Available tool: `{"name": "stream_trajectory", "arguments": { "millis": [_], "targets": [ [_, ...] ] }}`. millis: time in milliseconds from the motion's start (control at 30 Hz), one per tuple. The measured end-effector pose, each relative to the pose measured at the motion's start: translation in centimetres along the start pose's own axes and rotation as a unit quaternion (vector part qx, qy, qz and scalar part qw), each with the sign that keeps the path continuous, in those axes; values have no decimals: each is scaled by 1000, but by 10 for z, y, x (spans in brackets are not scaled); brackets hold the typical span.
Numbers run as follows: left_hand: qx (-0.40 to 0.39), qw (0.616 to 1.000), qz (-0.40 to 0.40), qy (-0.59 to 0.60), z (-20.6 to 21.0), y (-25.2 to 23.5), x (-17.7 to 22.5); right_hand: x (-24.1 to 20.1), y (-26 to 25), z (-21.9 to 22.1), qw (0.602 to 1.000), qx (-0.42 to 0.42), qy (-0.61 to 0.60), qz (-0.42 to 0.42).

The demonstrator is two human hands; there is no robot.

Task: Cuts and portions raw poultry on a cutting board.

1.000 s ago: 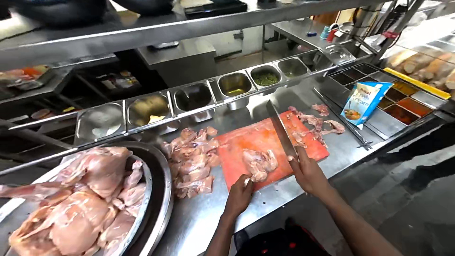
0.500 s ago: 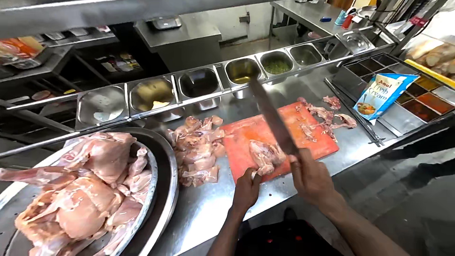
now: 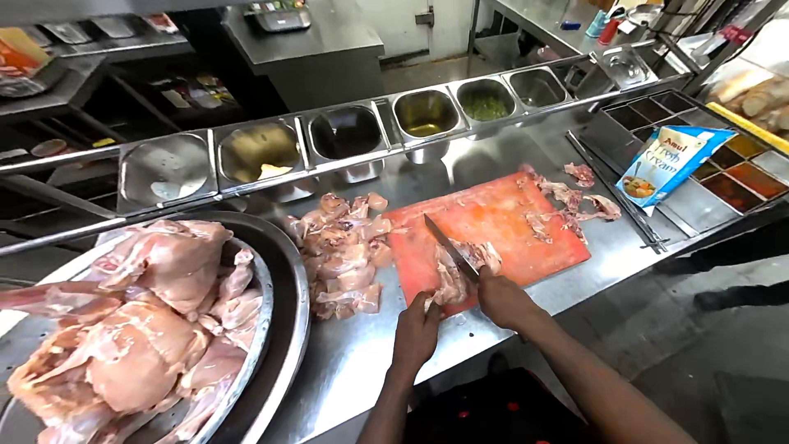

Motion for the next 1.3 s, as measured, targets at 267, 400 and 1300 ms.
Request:
{"name": "stream_trajectory", "arguments": {
  "millis": [267, 400, 1300],
  "targets": [
    [21, 989, 103, -104, 1, 22, 18, -47, -45, -22, 1000, 13, -11, -14],
    [96, 993, 63, -2, -24, 27, 4, -43, -32, -15, 999, 26, -18, -14],
    [-106, 958, 175, -201, 25, -132, 35, 87, 23, -1, 975, 64, -212, 15]
  ]
}}
Point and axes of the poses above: each hand's wrist, its own y-axis away from the middle knuckle, its own z-axis out of the palm, x = y × z, the point moved 3 cm from there along -y, towards the middle knuckle, and after that the axes turned 7 degrees about z, right-handed, at the moved point
